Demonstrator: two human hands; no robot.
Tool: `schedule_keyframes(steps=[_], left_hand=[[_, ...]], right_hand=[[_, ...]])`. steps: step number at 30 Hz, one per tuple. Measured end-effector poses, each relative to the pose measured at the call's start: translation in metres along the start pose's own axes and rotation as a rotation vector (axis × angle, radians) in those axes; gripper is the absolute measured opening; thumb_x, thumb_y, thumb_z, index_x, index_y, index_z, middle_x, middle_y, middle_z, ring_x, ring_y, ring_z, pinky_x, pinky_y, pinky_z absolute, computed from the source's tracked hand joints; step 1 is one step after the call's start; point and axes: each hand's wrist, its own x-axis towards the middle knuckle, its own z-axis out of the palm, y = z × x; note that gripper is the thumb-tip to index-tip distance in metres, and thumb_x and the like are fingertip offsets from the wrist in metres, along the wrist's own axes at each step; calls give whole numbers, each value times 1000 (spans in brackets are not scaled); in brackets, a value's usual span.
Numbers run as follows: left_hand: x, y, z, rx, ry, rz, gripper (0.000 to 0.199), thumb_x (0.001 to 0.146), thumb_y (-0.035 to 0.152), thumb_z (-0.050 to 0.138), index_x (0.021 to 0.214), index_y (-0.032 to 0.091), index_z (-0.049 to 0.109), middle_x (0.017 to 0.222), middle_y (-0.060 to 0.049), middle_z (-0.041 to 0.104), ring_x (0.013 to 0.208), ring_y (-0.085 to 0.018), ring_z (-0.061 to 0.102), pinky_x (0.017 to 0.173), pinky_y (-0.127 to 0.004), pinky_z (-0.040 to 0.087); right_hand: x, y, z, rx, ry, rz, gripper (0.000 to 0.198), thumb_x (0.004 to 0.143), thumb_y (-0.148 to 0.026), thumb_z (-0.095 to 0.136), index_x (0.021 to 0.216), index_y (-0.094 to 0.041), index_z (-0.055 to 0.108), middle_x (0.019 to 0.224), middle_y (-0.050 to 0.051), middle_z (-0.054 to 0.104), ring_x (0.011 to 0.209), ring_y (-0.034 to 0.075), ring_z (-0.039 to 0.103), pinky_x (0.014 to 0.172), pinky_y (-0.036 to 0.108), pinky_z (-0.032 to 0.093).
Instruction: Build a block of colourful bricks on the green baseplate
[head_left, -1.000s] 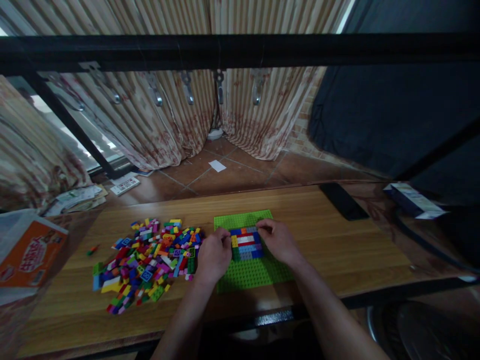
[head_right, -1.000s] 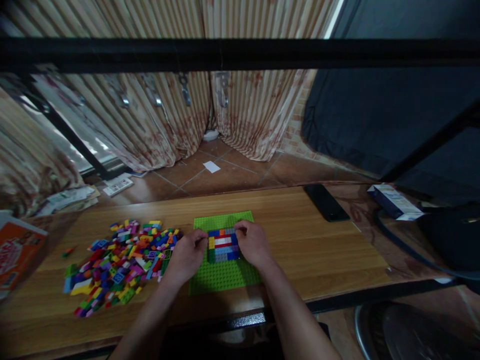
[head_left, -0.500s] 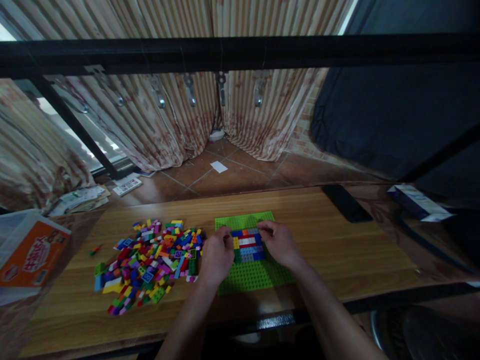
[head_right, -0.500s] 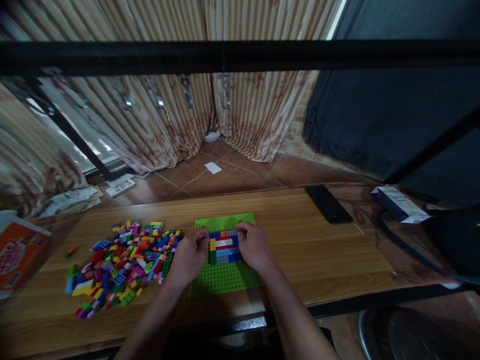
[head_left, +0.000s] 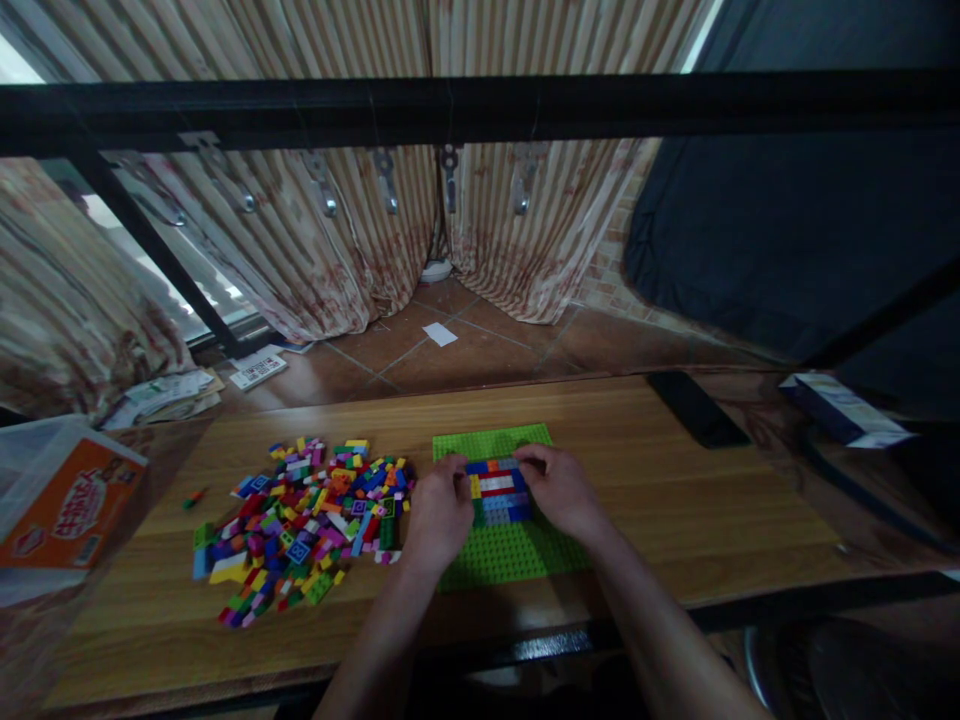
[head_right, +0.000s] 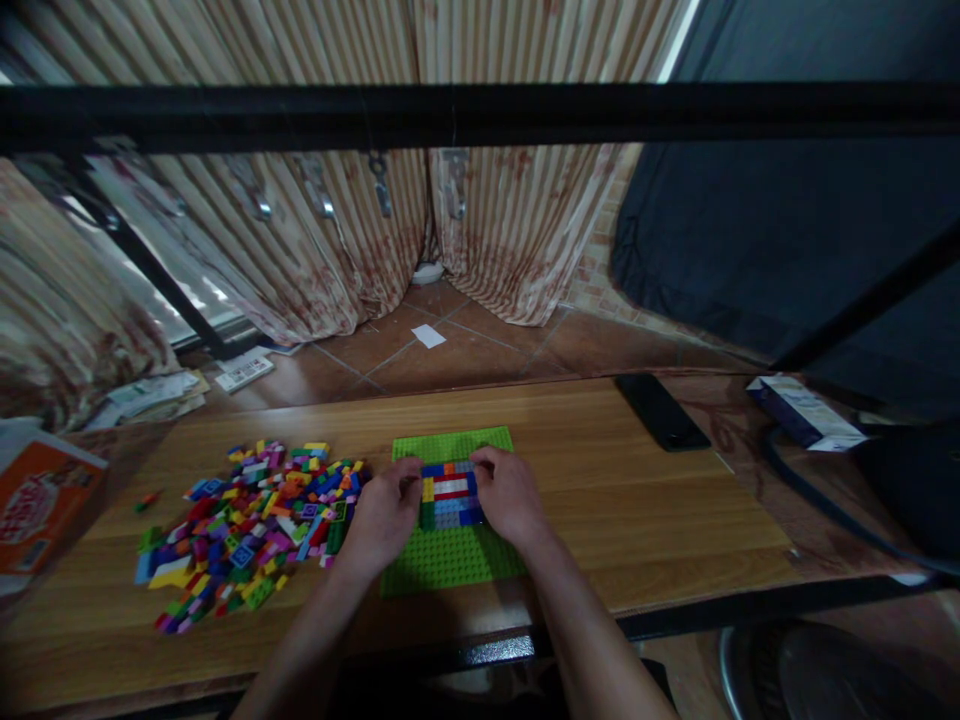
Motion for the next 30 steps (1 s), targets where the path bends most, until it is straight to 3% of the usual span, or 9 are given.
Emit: schedule_keyframes(steps=[30], left_hand=[[-2,-1,5,53,-18,28,32,83,13,53,114,14,61,104,-10,67,85,-17,65,80,-28,49]], right_hand=[[2,3,6,24,-20,49,32,72,-4,53,96,-15,70,91,6,71,85,18,65,81,31,48]])
